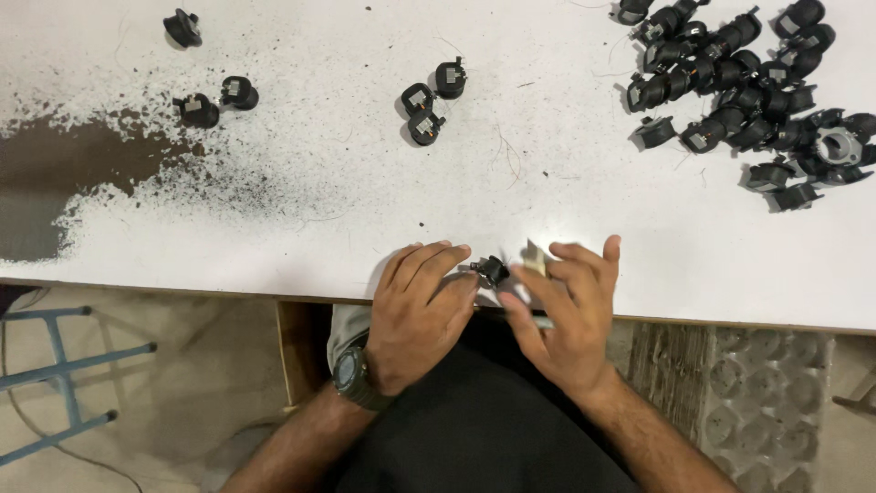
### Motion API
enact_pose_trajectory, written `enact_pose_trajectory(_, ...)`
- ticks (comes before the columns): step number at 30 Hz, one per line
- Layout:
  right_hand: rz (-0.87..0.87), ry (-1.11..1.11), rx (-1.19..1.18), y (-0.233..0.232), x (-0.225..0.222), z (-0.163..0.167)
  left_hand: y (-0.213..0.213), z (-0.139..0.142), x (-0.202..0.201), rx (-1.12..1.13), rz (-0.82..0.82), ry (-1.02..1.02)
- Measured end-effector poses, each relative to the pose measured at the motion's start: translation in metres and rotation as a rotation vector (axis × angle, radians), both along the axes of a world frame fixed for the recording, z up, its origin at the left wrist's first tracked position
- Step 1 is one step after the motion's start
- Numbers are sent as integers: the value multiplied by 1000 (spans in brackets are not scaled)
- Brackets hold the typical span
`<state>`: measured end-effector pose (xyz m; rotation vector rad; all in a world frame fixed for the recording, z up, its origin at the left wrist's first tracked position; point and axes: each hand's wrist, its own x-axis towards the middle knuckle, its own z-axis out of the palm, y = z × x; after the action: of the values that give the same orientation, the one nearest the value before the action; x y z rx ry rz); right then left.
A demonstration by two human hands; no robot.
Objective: The person repeatedly picks small black plastic components from a pile on a white table, uses a small tool to manipulate or adjust them, and places them into a growing stack. The process is repetitive and focused on individual units.
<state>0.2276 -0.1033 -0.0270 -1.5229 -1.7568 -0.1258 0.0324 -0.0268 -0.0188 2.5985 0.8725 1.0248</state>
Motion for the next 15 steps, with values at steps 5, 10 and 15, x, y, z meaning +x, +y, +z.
enact_pose_trajectory(5,139,92,-15,-13,-5,-14,-11,-8,7,-106,93,-103)
enact_pose_trajectory(10,129,71,-66,-11,-10,-12,-14,-10,9,-110,87,-159)
enact_pose_trajectory(15,150,56,-86,-7,-11,-4,-10,-13,7,-63,66,-162)
